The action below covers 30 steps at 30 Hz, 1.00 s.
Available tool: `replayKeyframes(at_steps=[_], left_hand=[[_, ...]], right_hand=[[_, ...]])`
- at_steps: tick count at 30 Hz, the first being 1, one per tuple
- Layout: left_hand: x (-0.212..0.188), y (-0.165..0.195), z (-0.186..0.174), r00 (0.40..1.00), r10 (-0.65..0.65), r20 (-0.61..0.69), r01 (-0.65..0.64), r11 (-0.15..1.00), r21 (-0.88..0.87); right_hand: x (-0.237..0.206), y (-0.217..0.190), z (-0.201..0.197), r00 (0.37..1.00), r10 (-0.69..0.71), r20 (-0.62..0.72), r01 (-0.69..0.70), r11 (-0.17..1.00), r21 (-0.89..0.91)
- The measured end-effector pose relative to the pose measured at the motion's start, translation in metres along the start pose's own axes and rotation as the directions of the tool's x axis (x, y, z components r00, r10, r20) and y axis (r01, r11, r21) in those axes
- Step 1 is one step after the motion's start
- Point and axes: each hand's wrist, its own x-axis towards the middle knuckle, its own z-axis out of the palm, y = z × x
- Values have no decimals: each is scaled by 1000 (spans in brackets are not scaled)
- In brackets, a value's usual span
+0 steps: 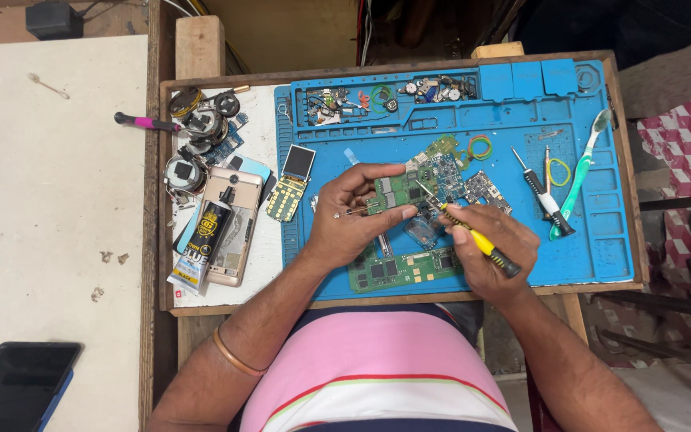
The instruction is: The person works on a green circuit board placed on a blue repair mat, using a yellow-handled screwdriver to unscrew and pry components from the board. They reposition the board, lift and turn it over, and continue working on its underside with the screwdriver and a small tool.
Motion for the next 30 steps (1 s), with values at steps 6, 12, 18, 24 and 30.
replayKeyframes(at_steps=[6,12,18,24,30], left_hand=[[0,0,0,1000,10,18,-10,1000,-14],[1,2,0,1000,-4,0,4,999,33],[0,4,0,1000,-5,-16,6,997,76],[0,5,1,1000,4,0,-4,993,118],[-1,6,0,997,58,59,-67,983,169]], right_hand=[[1,0,2,999,-37,3,37,999,31],[-1,2,0,1000,13,-15,-13,1000,-1],[-3,4,0,1000,14,-13,-14,1000,0],[-3,4,-1,1000,0,2,0,1000,4],[-1,2,2,999,-33,3,33,999,-26]])
